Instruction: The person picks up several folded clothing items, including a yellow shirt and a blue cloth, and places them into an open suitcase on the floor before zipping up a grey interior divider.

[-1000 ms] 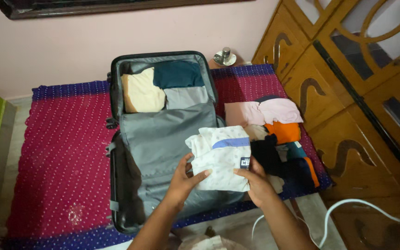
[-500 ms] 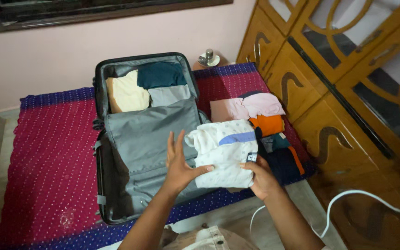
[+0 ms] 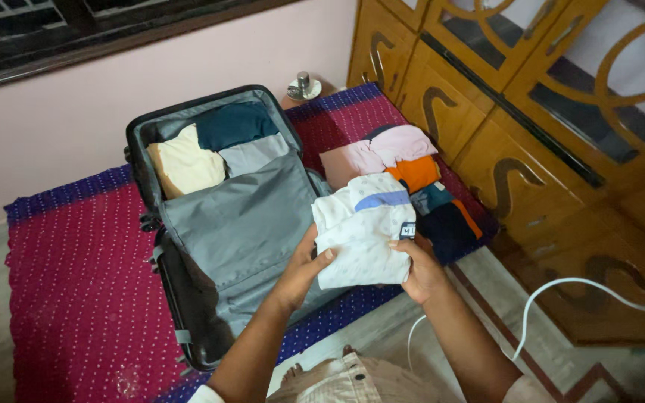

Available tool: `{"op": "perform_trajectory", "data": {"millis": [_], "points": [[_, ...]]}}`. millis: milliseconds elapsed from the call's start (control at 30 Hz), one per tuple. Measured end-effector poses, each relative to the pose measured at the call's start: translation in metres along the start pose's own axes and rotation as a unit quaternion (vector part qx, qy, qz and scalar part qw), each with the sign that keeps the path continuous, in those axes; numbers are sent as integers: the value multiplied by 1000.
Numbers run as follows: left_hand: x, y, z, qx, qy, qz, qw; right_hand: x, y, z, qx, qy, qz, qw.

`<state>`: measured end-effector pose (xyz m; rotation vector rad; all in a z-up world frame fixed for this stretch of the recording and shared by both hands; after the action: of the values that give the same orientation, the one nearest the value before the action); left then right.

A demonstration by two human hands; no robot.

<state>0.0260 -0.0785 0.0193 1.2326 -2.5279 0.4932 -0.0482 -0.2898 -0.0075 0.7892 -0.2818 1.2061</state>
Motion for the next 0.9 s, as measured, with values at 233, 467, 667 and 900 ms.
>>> {"op": "perform_trajectory", "data": {"millis": [233,467,667,900], "points": [[14,10,-11,-27,33,29,999,9,16,-15,-75,-9,-3,997],[26,17,-7,-112,89,14,990,18,33,-36,33,-86,-25,995],[34,14,-3,-151,81,28,985,7,45,-39,71,-113,-57,989],[56,-11,17,-163,86,40,982,-20,42,-18,39,-96,-45,994]]}}
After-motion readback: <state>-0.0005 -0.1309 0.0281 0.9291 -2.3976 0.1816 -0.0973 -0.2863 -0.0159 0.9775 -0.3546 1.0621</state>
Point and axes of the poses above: each hand's wrist, its own y-axis away from the middle knuckle, its own x-axis out of the palm, z = x × y, the point moved 7 cm from there along -y, towards the middle knuckle, and after that the axes turned 12 degrees about x, right-handed, at the moved point
